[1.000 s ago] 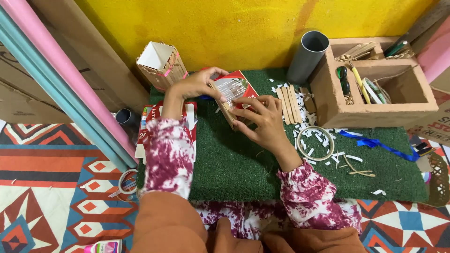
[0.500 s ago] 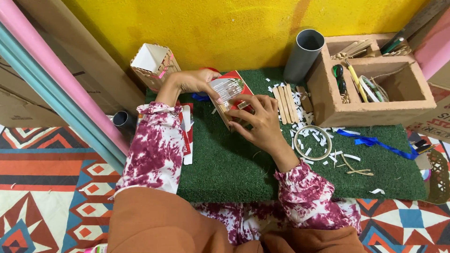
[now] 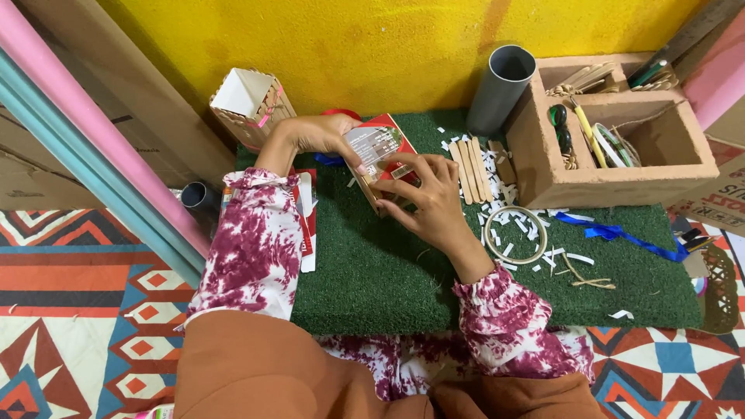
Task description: Decorating a small cardboard box by attaching popsicle sticks to its sides and adding ribbon and tape embellishments.
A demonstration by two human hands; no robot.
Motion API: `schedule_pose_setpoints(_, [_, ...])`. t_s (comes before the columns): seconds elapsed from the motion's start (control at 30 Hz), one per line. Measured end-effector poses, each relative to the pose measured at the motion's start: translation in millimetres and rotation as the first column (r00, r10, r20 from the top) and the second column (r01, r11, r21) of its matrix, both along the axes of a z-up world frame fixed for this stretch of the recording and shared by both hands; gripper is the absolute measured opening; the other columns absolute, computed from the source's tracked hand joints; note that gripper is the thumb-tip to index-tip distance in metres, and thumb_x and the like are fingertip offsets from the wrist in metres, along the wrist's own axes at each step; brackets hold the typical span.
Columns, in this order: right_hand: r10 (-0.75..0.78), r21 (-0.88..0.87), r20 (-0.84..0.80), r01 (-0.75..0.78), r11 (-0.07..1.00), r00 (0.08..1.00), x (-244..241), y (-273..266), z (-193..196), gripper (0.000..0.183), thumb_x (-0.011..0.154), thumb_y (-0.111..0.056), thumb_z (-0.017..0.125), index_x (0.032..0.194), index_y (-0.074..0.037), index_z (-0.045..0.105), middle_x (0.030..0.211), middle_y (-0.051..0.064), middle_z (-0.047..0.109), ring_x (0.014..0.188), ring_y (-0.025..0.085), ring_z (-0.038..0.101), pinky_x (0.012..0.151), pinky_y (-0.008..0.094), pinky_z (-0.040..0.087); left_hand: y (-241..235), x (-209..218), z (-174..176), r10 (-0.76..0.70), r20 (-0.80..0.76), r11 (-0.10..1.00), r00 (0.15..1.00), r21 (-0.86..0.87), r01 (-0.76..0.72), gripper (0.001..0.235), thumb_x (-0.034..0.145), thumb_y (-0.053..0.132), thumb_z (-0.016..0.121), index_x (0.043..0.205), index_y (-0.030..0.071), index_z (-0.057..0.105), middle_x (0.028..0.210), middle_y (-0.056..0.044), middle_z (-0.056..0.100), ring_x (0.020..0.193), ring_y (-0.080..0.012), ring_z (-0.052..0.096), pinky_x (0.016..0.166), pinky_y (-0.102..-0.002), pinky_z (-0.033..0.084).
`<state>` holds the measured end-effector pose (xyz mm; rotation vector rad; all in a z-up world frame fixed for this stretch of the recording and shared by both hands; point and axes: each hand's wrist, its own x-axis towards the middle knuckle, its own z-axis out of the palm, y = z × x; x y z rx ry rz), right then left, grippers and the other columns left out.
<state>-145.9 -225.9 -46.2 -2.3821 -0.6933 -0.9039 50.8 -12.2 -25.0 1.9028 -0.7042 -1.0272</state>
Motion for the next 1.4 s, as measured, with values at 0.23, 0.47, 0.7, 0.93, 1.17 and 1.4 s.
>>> schedule_pose_setpoints(0.23, [-0.002, -0.011, 0.004, 0.002, 1.000, 1.000, 1.0, -1.1, 0.4, 0.022, 0.093, -0.044, 0.074, 0.112, -0.033, 0.075, 0.131, -0.002, 0.060, 0.114, 0.024, 0.048, 0.094, 0.040, 0.031, -1.5, -11.0, 10.0, 0.020, -0.001, 1.000, 1.000, -0.018, -0.020, 0.058, 0.060, 0.011, 0.096, 0.111, 0.007, 0.069, 0.094, -0.001, 0.074, 0.085, -0.0126, 0.068, 0.087, -0.026, 0.050])
schedule_pose_setpoints(0.47, [-0.010, 0.177, -0.049, 0.019, 0.984, 0.999, 5.5, -11.0, -0.1, 0.024, 0.103, -0.040, 0.060, 0.118, -0.028, 0.074, 0.128, 0.003, 0.061, 0.107, 0.025, 0.052, 0.093, 0.041, 0.038, 5.7, -26.8, 13.0, 0.208, 0.072, 0.966, 0.976, -0.171, -0.193, 0.064, 0.088, 0.041, 0.074, 0.135, 0.001, 0.054, 0.118, -0.011, 0.065, 0.110, -0.0208, 0.058, 0.102, -0.036, 0.044])
schedule_pose_setpoints(0.7, [-0.051, 0.420, -0.195, 0.130, 0.898, 0.980, -0.1, -17.4, 11.0, 0.031, 0.110, -0.023, 0.045, 0.127, -0.012, 0.069, 0.116, 0.014, 0.065, 0.100, 0.035, 0.064, 0.088, 0.046, 0.051, -2.6, -67.2, -33.8, 0.774, 0.274, 0.591, 0.571, -0.637, -0.495, 0.045, 0.109, 0.041, 0.051, 0.141, 0.008, 0.047, 0.134, -0.024, 0.060, 0.127, -0.0398, 0.058, 0.110, -0.052, 0.043])
schedule_pose_setpoints(0.93, [0.045, 0.493, -0.354, 0.146, 0.857, 0.934, 4.3, -19.4, -3.9, 0.034, 0.112, -0.023, 0.045, 0.130, -0.006, 0.068, 0.114, 0.018, 0.068, 0.100, 0.040, 0.069, 0.082, 0.047, 0.056, -39.2, -145.6, -52.0, 0.897, 0.136, 0.403, 0.421, -0.643, -0.651, 0.061, 0.110, 0.044, 0.041, 0.153, 0.001, 0.039, 0.156, -0.028, 0.038, 0.147, -0.0412, 0.033, 0.124, -0.051, 0.022])
schedule_pose_setpoints(1.17, [0.050, 0.515, -0.355, 0.151, 0.844, 0.933, 5.9, -21.3, -7.0, 0.028, 0.108, -0.018, 0.053, 0.125, -0.006, 0.071, 0.106, 0.017, 0.069, 0.095, 0.038, 0.070, 0.075, 0.045, 0.059, -44.8, -141.8, -55.4, 0.794, 0.066, 0.494, 0.605, -0.649, -0.578, 0.060, 0.112, 0.033, 0.038, 0.160, 0.002, 0.022, 0.165, -0.028, 0.018, 0.153, -0.0413, 0.017, 0.126, -0.051, 0.016])
schedule_pose_setpoints(1.4, [0.030, 0.511, -0.353, 0.166, 0.843, 0.935, 6.1, -24.5, -10.1, 0.025, 0.107, -0.018, 0.054, 0.120, -0.009, 0.073, 0.103, 0.016, 0.070, 0.097, 0.040, 0.069, 0.078, 0.047, 0.058, -42.9, -132.5, -65.0, 0.737, 0.172, 0.573, 0.654, -0.672, -0.469, 0.058, 0.114, 0.030, 0.030, 0.163, 0.002, 0.014, 0.167, -0.027, 0.010, 0.154, -0.0430, 0.010, 0.127, -0.054, 0.009])
